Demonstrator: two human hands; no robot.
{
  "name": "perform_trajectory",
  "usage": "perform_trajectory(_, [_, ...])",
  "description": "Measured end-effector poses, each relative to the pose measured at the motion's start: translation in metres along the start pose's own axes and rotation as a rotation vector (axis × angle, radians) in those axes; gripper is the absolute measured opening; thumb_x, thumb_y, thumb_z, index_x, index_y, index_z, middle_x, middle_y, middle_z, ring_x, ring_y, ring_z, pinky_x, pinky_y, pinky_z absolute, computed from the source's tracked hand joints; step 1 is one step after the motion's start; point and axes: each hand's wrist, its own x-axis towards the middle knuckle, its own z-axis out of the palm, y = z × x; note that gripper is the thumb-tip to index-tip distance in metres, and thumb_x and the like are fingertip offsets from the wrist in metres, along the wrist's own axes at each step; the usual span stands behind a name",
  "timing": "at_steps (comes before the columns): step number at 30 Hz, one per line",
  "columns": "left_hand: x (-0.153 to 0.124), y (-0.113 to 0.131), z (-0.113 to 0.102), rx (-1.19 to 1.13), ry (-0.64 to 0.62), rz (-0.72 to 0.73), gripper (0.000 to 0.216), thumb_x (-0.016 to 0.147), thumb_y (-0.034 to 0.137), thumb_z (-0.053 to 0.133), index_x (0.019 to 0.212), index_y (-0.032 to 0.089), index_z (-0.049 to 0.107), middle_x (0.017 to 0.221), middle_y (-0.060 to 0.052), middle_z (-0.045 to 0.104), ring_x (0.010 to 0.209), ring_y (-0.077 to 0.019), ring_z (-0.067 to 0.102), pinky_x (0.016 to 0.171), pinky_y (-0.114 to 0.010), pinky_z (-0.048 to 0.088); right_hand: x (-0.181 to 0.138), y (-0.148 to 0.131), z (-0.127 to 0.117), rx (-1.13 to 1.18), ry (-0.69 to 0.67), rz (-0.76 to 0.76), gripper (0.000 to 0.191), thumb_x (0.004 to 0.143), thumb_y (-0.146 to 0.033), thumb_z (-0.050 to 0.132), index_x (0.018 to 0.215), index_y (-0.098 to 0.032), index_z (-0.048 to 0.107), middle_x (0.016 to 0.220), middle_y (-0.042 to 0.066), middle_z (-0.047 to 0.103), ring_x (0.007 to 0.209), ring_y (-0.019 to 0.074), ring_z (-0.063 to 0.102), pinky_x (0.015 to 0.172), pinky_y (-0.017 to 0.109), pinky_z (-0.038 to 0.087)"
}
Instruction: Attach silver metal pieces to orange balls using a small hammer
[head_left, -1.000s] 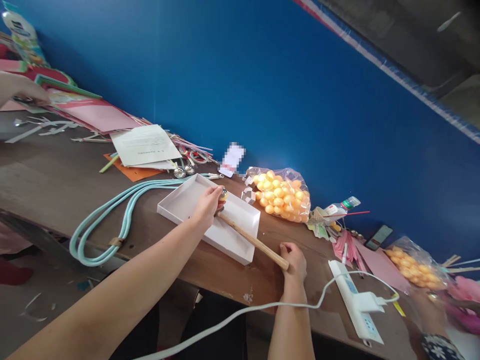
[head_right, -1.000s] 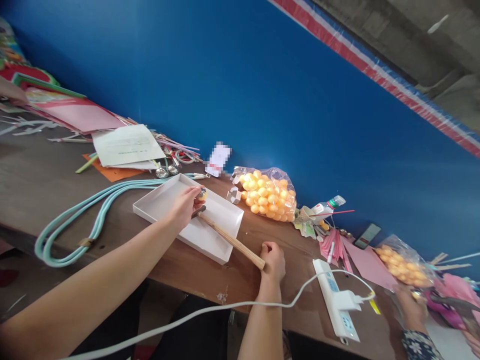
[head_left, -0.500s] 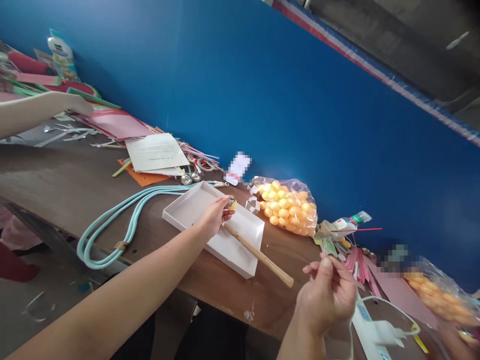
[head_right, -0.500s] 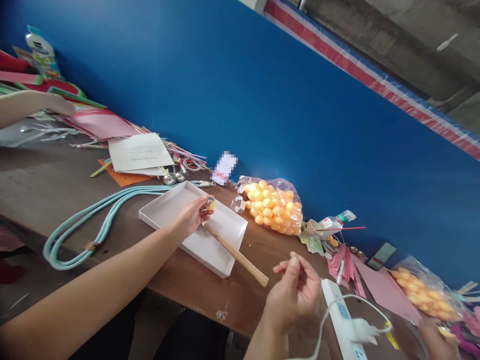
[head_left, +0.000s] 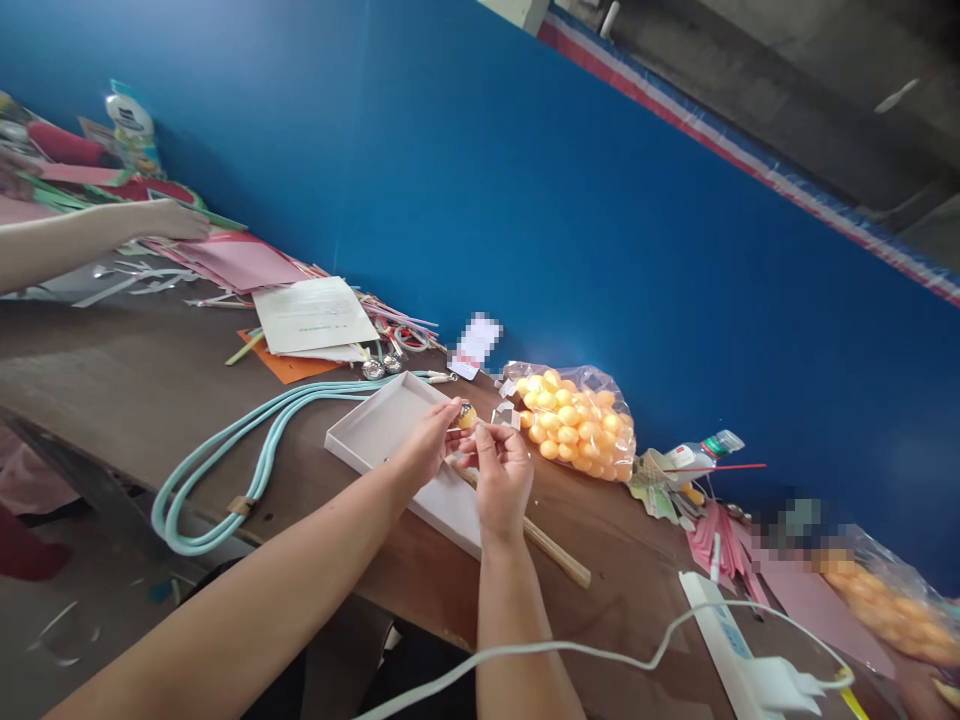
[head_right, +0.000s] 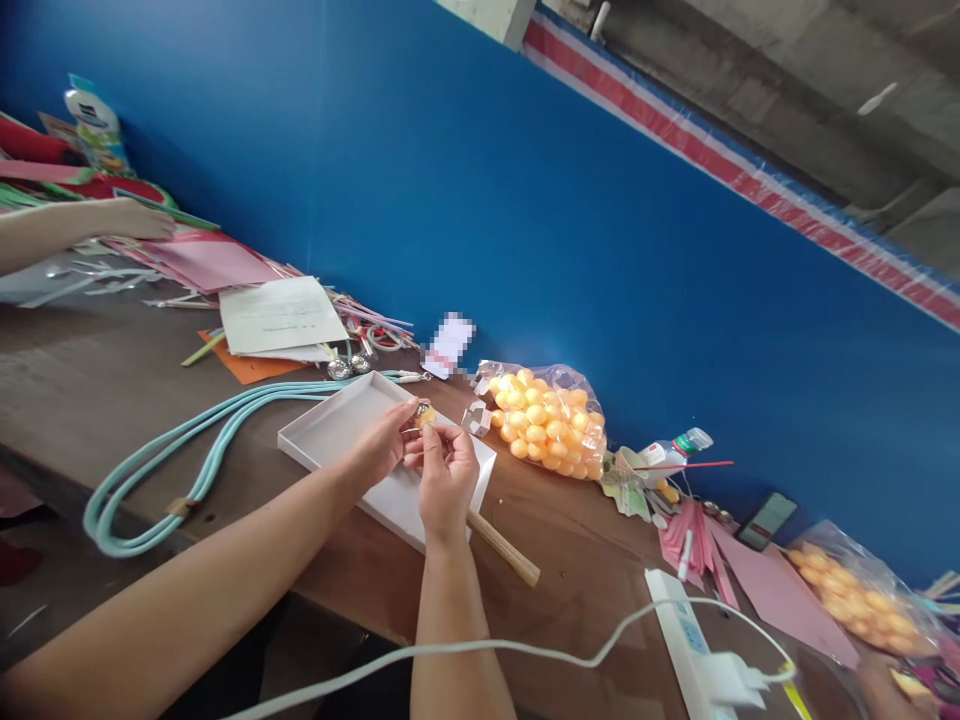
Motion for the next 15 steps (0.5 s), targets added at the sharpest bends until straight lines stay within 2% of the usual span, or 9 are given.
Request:
perform_trajectory(2, [-0.002,0.001,0.002,0.003,0.001,-0.017,0.018,0.084,0.028,0.058,0.095,0.014,0.060,0.075,-0.004,0.061,0.056,-0.0098,0.059,0.051,-0.019,0.049,0.000,0.009,-0.003,-0.011,0.038,0.035,0.022,0.082,-0.037,0.064,0.084,-0.016,0.059,0.058,-0.004,0.063,0.048,0.0098,0.058,0.051,0.023,0.050])
perform_trajectory(5, [-0.004,0.002,0.005,0.011,-0.023,-0.023,0.015,0.085,0.021,0.054,0.096,0.012,0.060,0.077,-0.005,0.061,0.059,-0.0093,0.060,0.054,-0.018,0.050,-0.001,0.018,-0.011,-0.017,0.079,0.060,0.023,0.080,-0.039,0.066,0.085,-0.017,0.059,0.058,-0.005,0.062,0.048,0.0093,0.057,0.050,0.022,0.049])
perform_trajectory(10, [-0.004,0.000,0.005,0.025,-0.004,-0.046,0.013,0.085,0.017,0.054,0.094,0.010,0.060,0.076,-0.005,0.062,0.056,-0.0095,0.060,0.054,-0.019,0.051,-0.001,0.020,-0.013,0.057,0.044,0.097,0.024,0.081,-0.039,0.065,0.086,-0.017,0.059,0.059,-0.004,0.061,0.047,0.0084,0.055,0.049,0.021,0.048])
perform_trajectory(15, [-0.005,-0.001,0.004,0.053,-0.007,-0.054,0.010,0.083,0.017,0.057,0.090,0.011,0.059,0.074,-0.006,0.062,0.055,-0.0108,0.061,0.054,-0.021,0.052,-0.001,0.018,-0.013,0.142,0.033,0.111,0.023,0.081,-0.038,0.065,0.087,-0.017,0.060,0.070,-0.001,0.066,0.049,0.0073,0.055,0.050,0.020,0.048])
